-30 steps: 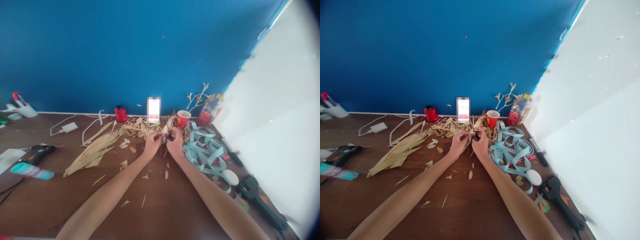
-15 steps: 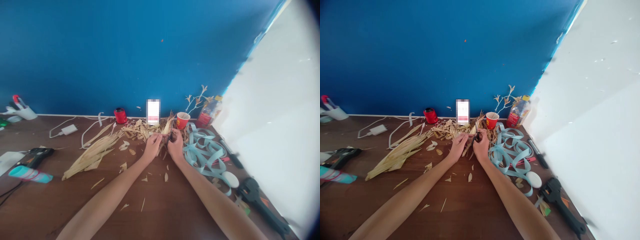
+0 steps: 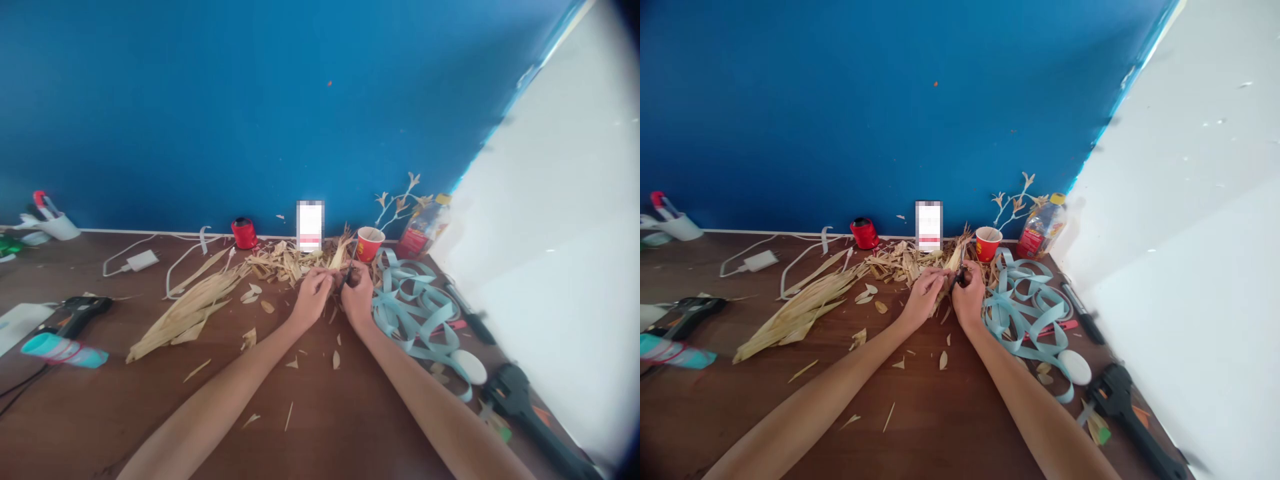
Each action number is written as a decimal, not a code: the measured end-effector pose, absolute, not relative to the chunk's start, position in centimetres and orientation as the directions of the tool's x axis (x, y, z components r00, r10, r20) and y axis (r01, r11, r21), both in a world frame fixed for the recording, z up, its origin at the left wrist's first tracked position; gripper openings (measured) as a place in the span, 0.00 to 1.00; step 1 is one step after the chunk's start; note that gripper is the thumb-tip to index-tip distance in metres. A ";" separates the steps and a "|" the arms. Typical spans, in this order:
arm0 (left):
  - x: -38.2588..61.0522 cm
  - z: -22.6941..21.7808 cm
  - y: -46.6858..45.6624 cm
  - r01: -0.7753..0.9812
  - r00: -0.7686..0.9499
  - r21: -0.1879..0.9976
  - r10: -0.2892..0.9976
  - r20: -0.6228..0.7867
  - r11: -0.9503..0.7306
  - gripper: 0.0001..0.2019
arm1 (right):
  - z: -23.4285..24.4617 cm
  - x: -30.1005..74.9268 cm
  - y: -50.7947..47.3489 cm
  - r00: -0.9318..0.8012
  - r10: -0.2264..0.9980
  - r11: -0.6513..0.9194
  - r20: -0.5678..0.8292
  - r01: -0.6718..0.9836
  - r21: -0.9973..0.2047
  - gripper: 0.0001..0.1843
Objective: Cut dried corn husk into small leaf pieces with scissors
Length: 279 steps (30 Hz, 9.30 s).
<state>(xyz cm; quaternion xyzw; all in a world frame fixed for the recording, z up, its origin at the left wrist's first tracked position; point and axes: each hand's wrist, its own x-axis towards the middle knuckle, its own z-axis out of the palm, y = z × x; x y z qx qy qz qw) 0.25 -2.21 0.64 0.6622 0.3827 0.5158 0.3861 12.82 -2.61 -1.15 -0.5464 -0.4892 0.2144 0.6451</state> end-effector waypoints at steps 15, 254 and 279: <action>-0.1 -0.6 -1.4 0.014 0.055 0.967 0.966 0.254 -0.255 0.13 | -0.7 12.2 -2.9 0.378 0.847 0.287 0.375 0.268 -0.920 0.23; 0.1 0.3 -1.8 0.005 0.152 0.970 0.959 0.239 -0.243 0.15 | -0.1 11.2 -4.9 0.246 0.721 0.390 0.648 0.629 -0.673 0.17; 0.4 -0.2 -1.5 0.032 0.114 0.950 0.945 0.306 -0.311 0.11 | 0.1 11.4 -4.4 0.174 0.795 0.340 0.581 0.665 -0.665 0.28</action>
